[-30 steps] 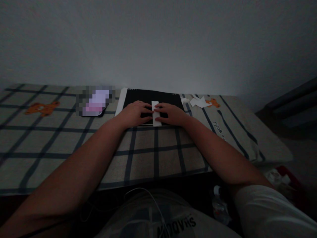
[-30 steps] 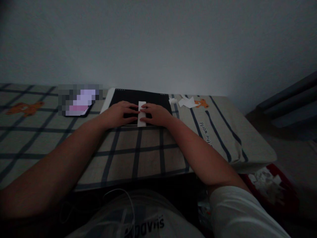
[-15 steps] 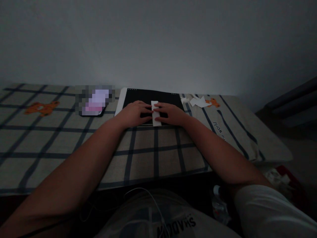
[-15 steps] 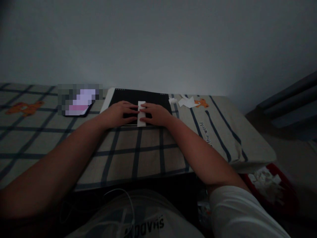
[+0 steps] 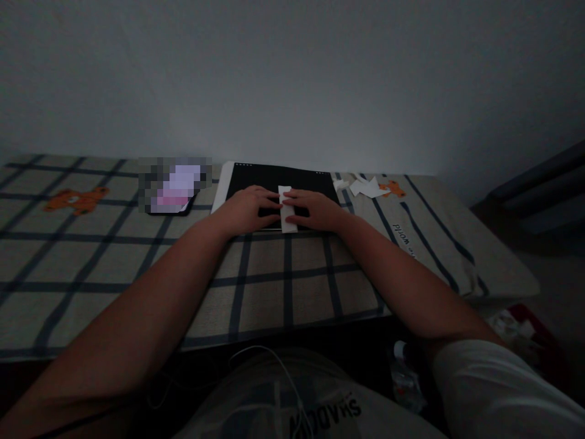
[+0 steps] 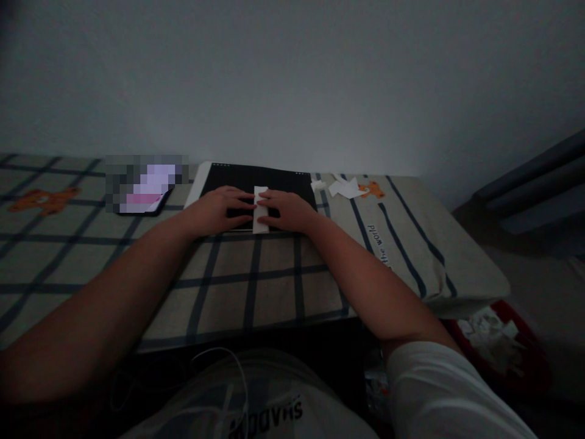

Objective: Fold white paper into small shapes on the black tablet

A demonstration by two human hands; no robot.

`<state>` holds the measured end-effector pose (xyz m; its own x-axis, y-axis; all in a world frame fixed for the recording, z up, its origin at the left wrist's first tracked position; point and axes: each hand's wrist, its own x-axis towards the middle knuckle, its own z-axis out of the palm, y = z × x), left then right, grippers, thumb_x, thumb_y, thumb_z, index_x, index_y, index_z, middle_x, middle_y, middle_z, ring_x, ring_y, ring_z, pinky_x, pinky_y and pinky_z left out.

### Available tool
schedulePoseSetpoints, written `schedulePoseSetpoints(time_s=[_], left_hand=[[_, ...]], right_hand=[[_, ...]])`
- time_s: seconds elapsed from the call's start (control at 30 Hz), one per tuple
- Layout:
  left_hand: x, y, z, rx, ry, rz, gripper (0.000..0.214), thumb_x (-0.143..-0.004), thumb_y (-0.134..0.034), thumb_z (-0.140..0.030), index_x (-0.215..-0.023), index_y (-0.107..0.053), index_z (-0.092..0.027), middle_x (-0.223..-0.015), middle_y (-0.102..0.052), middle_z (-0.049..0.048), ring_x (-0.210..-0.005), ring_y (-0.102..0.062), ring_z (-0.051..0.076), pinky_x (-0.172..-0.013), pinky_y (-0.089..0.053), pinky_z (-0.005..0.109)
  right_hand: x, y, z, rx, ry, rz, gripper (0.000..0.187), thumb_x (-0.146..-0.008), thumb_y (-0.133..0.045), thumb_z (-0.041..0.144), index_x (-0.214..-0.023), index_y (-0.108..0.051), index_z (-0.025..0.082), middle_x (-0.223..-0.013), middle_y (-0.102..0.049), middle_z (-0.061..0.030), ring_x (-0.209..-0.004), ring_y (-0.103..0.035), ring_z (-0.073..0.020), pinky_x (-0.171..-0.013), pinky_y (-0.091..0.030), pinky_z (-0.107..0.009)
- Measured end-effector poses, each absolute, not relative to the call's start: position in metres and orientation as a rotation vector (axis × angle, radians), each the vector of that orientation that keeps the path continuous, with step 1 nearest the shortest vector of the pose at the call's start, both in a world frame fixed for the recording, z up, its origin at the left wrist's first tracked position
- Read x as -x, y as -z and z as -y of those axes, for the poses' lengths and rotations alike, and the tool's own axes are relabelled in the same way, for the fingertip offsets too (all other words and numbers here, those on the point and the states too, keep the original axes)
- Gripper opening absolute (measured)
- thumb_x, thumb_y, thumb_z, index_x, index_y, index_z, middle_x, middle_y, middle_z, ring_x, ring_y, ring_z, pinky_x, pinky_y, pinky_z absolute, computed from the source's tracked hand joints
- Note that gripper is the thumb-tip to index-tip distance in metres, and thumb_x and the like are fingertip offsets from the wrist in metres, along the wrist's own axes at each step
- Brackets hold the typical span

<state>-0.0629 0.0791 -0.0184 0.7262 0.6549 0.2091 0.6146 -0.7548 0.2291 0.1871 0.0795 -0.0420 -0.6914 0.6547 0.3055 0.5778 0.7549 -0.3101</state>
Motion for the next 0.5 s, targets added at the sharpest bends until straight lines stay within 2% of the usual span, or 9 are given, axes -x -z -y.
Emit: schedulePoseSetpoints(time_s=[0.2, 0.3, 0.5], left_hand=[[0.0618, 0.0188, -0.0777, -2.812, -0.418, -1.027, 0.035, -0.092, -0.058, -0.041, -0.115, -0.078, -0.024, -0.136, -0.068, 0.0073, -0.126, -0.06, 0.029, -0.111, -0.045, 0.049], [0.0605, 0.0178, -0.0748, -2.808, -0.438, -1.087, 0.04, -0.092, -0.058, -0.043, -0.12, -0.076, -0.022, -0.142, -0.064, 0.0094, -0.128, -0.058, 0.03, -0.111, -0.045, 0.049], [0.059, 0.0158, -0.0745, -2.823, -0.401, -1.068, 0.044, -0.093, -0.056, -0.044, -0.126, -0.073, -0.02, -0.136, -0.068, 0.0109, -0.126, -0.059, 0.031, -0.11, -0.043, 0.05]], right_hand=[[-0.1874, 0.0425, -0.0811, 0.944, -0.267, 2.565, 0.05, -0.092, -0.067, 0.042, -0.138, -0.066, 0.023, -0.149, -0.06, -0.0107, -0.14, -0.053, -0.0286, -0.118, -0.041, -0.051], [-0.1873, 0.0423, -0.082, 0.919, -0.257, 2.577, 0.05, -0.092, -0.066, 0.042, -0.137, -0.066, 0.021, -0.149, -0.059, -0.0119, -0.14, -0.054, -0.0281, -0.118, -0.041, -0.048], [-0.1865, 0.0397, -0.0791, 0.931, -0.289, 2.561, 0.046, -0.092, -0.068, 0.039, -0.135, -0.068, 0.025, -0.15, -0.059, -0.0108, -0.138, -0.055, -0.0279, -0.116, -0.041, -0.051]])
